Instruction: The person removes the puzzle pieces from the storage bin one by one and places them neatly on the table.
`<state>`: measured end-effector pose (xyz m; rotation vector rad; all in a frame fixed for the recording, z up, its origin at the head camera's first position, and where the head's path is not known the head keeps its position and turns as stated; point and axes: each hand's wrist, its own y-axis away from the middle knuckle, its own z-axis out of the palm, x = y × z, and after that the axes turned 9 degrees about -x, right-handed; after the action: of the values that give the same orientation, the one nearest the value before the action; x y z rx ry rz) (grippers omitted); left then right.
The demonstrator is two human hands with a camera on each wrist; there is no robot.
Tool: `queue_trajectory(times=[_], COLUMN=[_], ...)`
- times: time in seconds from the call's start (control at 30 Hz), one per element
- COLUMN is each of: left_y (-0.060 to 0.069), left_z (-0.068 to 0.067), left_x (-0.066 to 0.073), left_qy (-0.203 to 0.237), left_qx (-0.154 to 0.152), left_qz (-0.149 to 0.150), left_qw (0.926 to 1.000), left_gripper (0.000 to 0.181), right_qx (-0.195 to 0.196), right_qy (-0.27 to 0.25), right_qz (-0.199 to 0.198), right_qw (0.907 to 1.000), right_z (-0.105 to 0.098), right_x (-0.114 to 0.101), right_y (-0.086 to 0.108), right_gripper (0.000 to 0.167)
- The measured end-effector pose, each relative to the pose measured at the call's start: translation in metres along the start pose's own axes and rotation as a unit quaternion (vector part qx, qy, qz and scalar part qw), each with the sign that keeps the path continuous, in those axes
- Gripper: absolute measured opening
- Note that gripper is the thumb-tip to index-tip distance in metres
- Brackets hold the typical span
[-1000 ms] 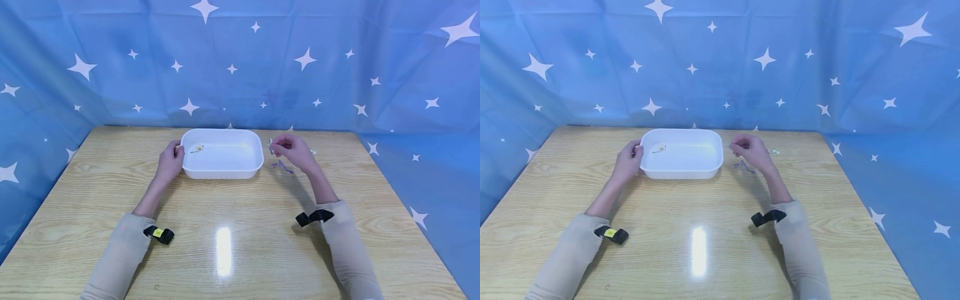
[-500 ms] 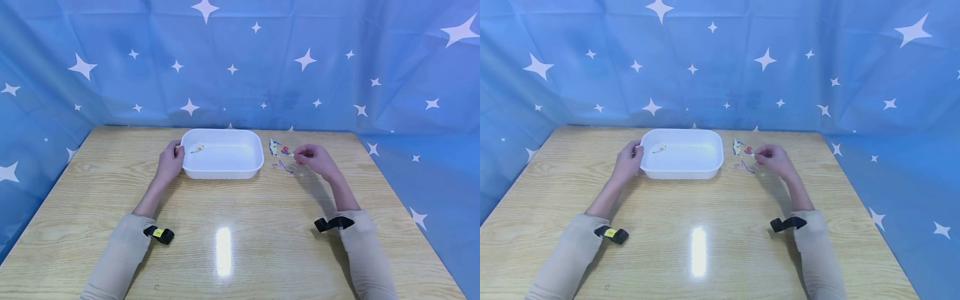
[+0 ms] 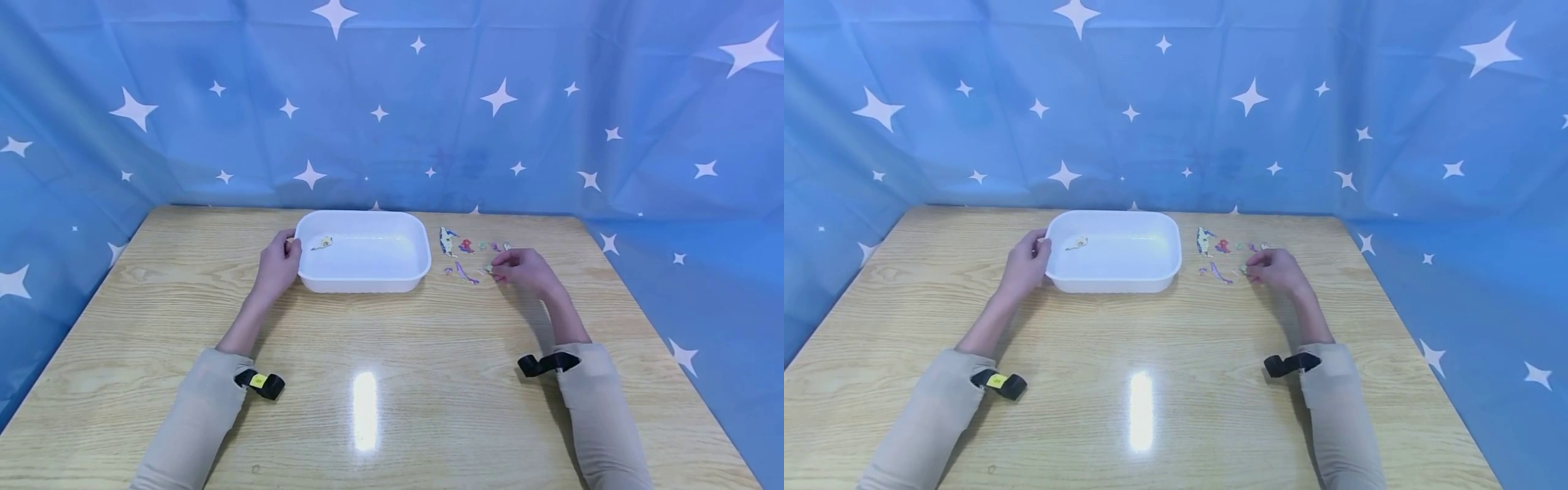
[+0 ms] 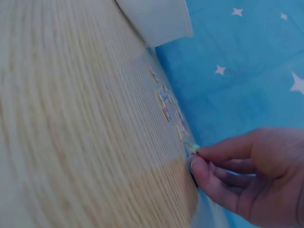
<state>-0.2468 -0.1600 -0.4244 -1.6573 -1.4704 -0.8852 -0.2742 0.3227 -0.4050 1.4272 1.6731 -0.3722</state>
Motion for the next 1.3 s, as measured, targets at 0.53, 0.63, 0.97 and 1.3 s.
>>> queue_trajectory(times=[0.53,0.63,0.97,1.3], left_y=[0.001,0.001,-0.001,0.001], left_z=[0.0,0.0,0.001,0.0], left_x=[-0.002,-0.002,-0.002,-0.001], left_qy=[0.005,0.005,0.003,0.001], left_qx=[-0.002,-0.003,0.0,-0.002], left_qz=[0.003,0.0,0.001,0.003], left_qw=[1.0,1.0,1.0,1.0], left_gripper=[0.045,0.046,0.045,0.045], right_qx=[0.031,0.03,0.028,0.046], right_qy=[0.07,0.063,0.038,0.056], right_qz=[0.015,0.014,-0.02,-0.088], right_qw=[0.997,0.9975,0.9987,0.9934], right_z=[-0.002,-0.002,-0.003,0.009], right_x=[-0.001,-0.001,-0.01,-0.041], right_y=[0.006,0.007,0.008,0.005], right_gripper=[0.026,0.027,0.034,0.034])
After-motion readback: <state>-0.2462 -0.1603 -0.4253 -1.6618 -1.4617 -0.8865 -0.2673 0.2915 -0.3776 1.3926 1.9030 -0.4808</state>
